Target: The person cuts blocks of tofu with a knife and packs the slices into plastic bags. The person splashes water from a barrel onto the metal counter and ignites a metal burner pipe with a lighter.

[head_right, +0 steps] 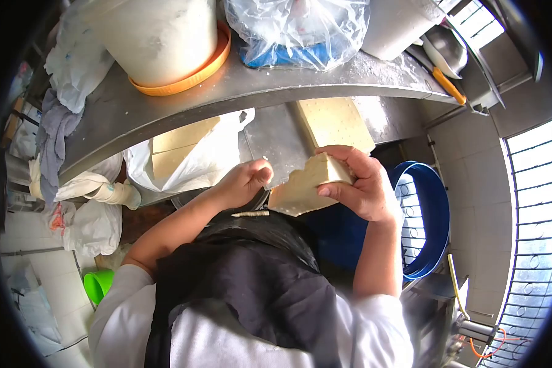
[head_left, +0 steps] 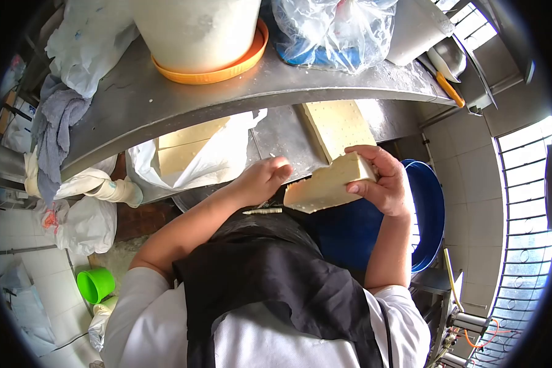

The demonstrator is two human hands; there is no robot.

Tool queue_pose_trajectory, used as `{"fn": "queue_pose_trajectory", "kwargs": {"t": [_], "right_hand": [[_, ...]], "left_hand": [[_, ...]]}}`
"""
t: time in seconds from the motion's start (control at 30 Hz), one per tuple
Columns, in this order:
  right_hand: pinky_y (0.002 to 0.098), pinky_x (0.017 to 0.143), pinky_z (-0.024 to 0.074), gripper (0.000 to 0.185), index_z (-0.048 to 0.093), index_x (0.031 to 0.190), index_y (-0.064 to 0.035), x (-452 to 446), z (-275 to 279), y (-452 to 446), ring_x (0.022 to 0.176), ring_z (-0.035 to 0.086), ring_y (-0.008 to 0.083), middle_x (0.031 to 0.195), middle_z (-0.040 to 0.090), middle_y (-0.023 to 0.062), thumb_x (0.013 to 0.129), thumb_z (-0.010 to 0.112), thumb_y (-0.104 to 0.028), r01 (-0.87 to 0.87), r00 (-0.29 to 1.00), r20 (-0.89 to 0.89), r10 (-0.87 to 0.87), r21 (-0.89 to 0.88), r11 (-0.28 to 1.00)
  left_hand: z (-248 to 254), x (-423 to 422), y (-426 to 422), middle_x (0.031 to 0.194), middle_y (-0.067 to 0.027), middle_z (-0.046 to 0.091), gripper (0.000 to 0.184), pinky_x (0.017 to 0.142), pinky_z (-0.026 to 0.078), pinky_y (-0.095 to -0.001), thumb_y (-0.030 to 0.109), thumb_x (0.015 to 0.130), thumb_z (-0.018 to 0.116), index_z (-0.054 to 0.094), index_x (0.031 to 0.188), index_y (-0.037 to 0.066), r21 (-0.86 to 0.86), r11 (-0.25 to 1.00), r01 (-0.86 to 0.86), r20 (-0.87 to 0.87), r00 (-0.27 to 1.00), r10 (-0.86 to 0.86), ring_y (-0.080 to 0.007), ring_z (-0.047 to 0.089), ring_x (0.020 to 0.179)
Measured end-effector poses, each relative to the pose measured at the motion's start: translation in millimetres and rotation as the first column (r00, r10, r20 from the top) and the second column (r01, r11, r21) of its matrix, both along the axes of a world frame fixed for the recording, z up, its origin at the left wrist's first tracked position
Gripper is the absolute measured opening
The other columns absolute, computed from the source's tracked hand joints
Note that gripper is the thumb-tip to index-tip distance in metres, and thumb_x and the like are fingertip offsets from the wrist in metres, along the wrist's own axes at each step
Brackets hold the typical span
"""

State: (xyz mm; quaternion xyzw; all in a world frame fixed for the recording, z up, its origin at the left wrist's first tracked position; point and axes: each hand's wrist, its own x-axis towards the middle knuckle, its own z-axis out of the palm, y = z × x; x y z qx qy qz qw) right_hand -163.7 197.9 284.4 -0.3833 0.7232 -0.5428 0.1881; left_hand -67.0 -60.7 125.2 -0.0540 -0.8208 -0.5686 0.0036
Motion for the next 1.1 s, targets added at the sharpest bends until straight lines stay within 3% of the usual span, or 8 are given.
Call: {"fn": "queue_pose_trajectory", "kwargs": {"t": [0.07, 0.33, 0.43, 0.5, 0.6, 0.77, 0.93, 1.1], "right_hand": [[0.0289, 0.087, 0.0536, 0.061, 0.068, 0.131, -0.0004, -2.0, -4.6, -0.2, 0.097, 0.067, 0.0109, 0.104, 0.075, 0.0032, 0.080, 0.095, -0.021, -0.038, 0.999, -0.031, 0.039, 0.026, 0.999], [0.0284, 0.092, 0.0522, 0.069, 0.066, 0.134, 0.0016, 6.2, -9.7, -14.9, 0.103, 0.066, 0.0123, 0.111, 0.074, 0.0046, 0.080, 0.095, -0.029, 0.014, 0.997, 0.070, -0.006, -0.111, 0.994], [0.0309, 0.096, 0.0523, 0.074, 0.063, 0.136, 0.0041, 8.1, -8.4, -20.0, 0.106, 0.067, 0.0153, 0.115, 0.073, 0.0079, 0.079, 0.096, -0.029, 0.102, 0.987, 0.134, -0.083, -0.140, 0.985], [0.0326, 0.099, 0.0526, 0.076, 0.062, 0.137, 0.0051, 0.4, -18.3, -25.4, 0.108, 0.068, 0.0173, 0.117, 0.073, 0.0091, 0.078, 0.096, -0.029, 0.124, 0.985, 0.148, -0.084, -0.288, 0.950], [0.0358, 0.105, 0.0515, 0.068, 0.059, 0.140, 0.0035, -13.4, -41.4, -40.6, 0.116, 0.067, 0.0206, 0.125, 0.071, 0.0107, 0.085, 0.090, -0.023, 0.187, 0.948, 0.315, -0.044, -0.439, 0.879], [0.0379, 0.107, 0.0504, 0.051, 0.056, 0.145, -0.0020, -9.2, -73.9, -110.4, 0.122, 0.065, 0.0234, 0.132, 0.067, 0.0106, 0.098, 0.072, -0.015, 0.312, 0.774, 0.629, 0.065, -0.470, 0.826], [0.0419, 0.103, 0.0529, 0.052, 0.050, 0.149, -0.0041, 7.7, -76.5, -215.2, 0.122, 0.064, 0.0249, 0.138, 0.062, 0.0107, 0.102, 0.069, -0.019, 0.268, 0.752, 0.658, -0.021, -0.277, 0.923], [0.0399, 0.094, 0.0547, 0.043, 0.056, 0.139, -0.0052, -52.2, -187.6, -313.6, 0.114, 0.063, 0.0226, 0.131, 0.062, 0.0113, 0.102, 0.069, -0.022, 0.048, 0.945, 0.325, 0.033, -0.241, 0.969]], "left_hand": [[26.4, -7.3, 12.7, 0.096, -0.0149, 0.066, 0.041, 0.078, 0.052, -0.0402, 0.044, 0.112, 0.053, 0.059, 0.104, 0.004, 0.033, 0.999, -0.029, -0.415, 0.909, 0.040, -0.0331, 0.067, 0.086], [47.7, -0.6, 28.2, 0.078, -0.0166, 0.062, 0.033, 0.069, 0.050, -0.0451, 0.034, 0.111, 0.056, 0.056, 0.099, 0.003, 0.150, 0.976, -0.158, -0.405, 0.890, 0.207, -0.0374, 0.064, 0.074], [30.4, -5.3, -14.1, 0.090, -0.0166, 0.069, 0.048, 0.077, 0.053, -0.0412, 0.048, 0.111, 0.053, 0.063, 0.107, 0.001, -0.091, 0.968, -0.234, 0.200, 0.948, 0.248, -0.0285, 0.066, 0.083], [-60.8, 11.7, -37.7, 0.126, -0.0141, 0.070, 0.064, 0.096, 0.053, -0.0383, 0.061, 0.110, 0.047, 0.060, 0.133, 0.003, 0.437, 0.883, -0.174, 0.327, 0.945, 0.025, -0.0262, 0.067, 0.111], [-37.5, 68.4, -50.4, 0.150, -0.0129, 0.053, 0.087, 0.108, 0.049, -0.0389, 0.076, 0.101, 0.043, 0.046, 0.150, 0.004, 0.826, 0.555, -0.099, 0.296, 0.913, -0.279, -0.0224, 0.060, 0.130], [24.7, 106.5, -73.1, 0.133, -0.0064, 0.064, 0.050, 0.105, 0.051, -0.0346, 0.029, 0.103, 0.073, 0.054, 0.140, 0.002, 0.744, 0.626, -0.233, 0.099, 0.965, 0.242, -0.0165, 0.062, 0.124], [57.5, 109.7, -145.8, 0.127, -0.0071, 0.067, 0.044, 0.086, 0.062, -0.0391, 0.026, 0.101, 0.073, 0.060, 0.137, 0.005, 0.617, 0.512, -0.597, 0.146, 0.727, 0.671, -0.0221, 0.067, 0.116], [35.1, 82.3, -234.9, 0.128, -0.0073, 0.066, 0.040, 0.076, 0.061, -0.0367, 0.035, 0.105, 0.065, 0.062, 0.136, 0.008, 0.121, 0.649, -0.751, 0.392, 0.637, 0.664, -0.0208, 0.069, 0.108]]}}
